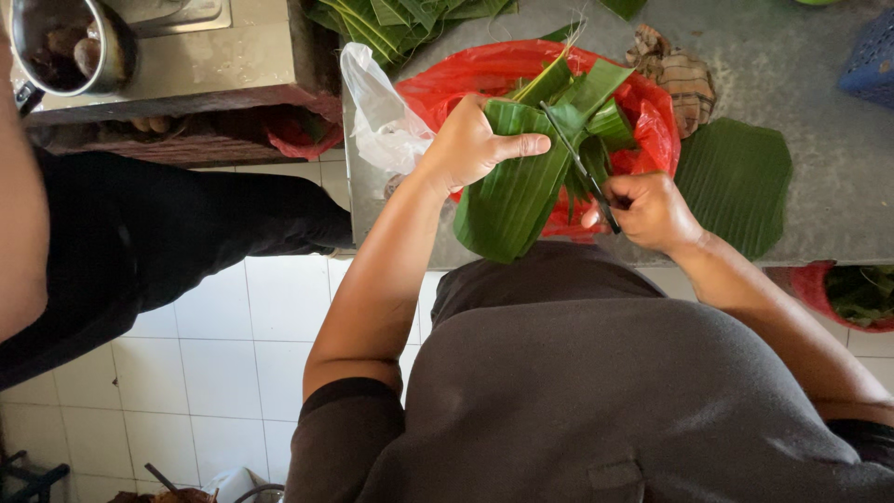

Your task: The person trims and sorts banana leaves using scissors, stacking the cut pieces onto a pile and placing scraps into a red plastic bag.

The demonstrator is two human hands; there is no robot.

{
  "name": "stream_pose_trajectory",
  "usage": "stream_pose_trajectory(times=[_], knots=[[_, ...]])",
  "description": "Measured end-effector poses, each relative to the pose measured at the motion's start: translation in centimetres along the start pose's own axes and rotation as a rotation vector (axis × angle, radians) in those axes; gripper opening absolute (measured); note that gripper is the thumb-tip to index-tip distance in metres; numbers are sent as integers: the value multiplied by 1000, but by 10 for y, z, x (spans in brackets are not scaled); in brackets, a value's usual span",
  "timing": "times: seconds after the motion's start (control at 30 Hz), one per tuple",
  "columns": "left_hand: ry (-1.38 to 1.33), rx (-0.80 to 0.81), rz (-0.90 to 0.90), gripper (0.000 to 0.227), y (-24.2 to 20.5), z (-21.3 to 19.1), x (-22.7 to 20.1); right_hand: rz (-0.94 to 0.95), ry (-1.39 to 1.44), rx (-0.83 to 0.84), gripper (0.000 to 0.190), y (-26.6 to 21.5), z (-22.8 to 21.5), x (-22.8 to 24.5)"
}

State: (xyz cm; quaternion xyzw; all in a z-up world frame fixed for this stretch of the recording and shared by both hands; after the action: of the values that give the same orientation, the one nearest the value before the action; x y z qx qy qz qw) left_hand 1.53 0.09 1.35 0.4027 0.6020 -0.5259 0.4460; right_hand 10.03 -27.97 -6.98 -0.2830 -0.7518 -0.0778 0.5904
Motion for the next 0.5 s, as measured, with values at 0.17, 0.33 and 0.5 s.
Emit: stream_pose_trajectory(times=[0.17,0.33,0.5], knots=[[124,-31,76,30,-4,3,-6,176,-27,26,22,2,1,-4],[281,-90,421,17,-22,35,-7,220,892,188,65,15,-2,-11],[842,-4,1315,29,-47,68,0,193,1287,12,15,31,-2,-12]])
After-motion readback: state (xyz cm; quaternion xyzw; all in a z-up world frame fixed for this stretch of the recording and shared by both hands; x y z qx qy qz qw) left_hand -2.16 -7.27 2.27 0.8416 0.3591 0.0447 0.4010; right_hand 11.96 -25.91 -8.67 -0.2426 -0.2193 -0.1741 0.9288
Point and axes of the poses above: each hand's wrist, its own y-axis towards the middle knuckle, its own z-axis out of the palm, x = y × z, the point moved 1 cm from there along y, towards the middle knuckle, and after that the axes turned 1 degree about -z, right-handed, at the moved point
